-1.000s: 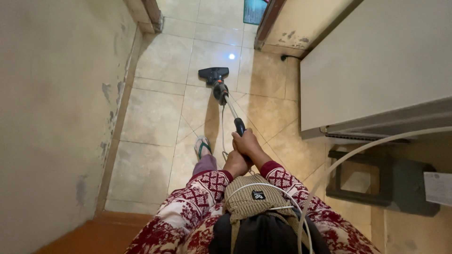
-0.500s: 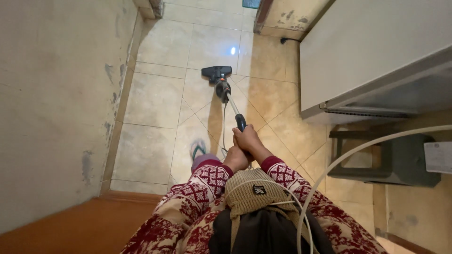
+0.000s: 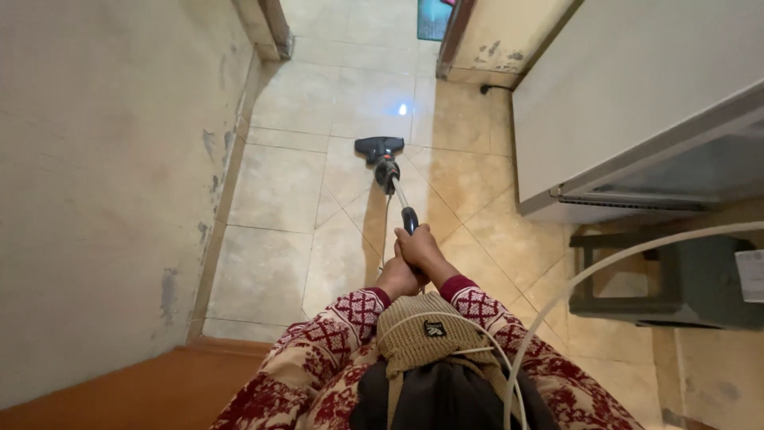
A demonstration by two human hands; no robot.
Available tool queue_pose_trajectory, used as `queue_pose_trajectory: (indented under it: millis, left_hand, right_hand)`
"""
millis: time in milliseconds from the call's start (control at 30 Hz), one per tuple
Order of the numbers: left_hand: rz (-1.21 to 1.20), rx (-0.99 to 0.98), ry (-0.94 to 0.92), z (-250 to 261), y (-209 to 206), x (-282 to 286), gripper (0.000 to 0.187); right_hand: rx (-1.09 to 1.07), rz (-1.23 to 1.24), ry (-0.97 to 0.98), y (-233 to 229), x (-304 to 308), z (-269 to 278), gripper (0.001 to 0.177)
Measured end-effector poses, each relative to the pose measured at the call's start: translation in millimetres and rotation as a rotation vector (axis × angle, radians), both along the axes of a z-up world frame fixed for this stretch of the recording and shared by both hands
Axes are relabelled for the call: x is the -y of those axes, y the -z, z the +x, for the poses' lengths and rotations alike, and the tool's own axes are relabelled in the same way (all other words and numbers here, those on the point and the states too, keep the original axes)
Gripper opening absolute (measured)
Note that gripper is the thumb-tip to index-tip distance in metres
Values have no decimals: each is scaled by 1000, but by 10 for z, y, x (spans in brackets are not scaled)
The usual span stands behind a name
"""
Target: Vacuuming the tiled floor in a hallway or utility area.
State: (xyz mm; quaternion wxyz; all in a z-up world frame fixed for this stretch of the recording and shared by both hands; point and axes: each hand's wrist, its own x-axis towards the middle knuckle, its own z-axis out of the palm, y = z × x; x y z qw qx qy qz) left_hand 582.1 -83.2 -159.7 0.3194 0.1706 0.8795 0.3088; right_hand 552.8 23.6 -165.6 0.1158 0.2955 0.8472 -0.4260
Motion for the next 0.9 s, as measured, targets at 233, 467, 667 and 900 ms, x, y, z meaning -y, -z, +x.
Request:
queue_pose_trajectory:
  millis: [233, 467, 667, 900]
  left_hand:
    - [33, -71, -42, -255, -12, 328, 97]
    - [12, 73, -64, -883, -634, 517, 112]
    - [44, 64, -14, -1757, -763, 780, 108]
    - [-12, 72, 62, -2701, -1049, 1207, 110]
  right_hand:
    - [-15, -45, 15, 18, 294, -272, 80]
    - [14, -130, 73, -265, 482, -859, 81]
    - [39, -135, 132, -347, 700, -1683, 82]
    - [-24, -146, 235, -220, 1064, -2589, 82]
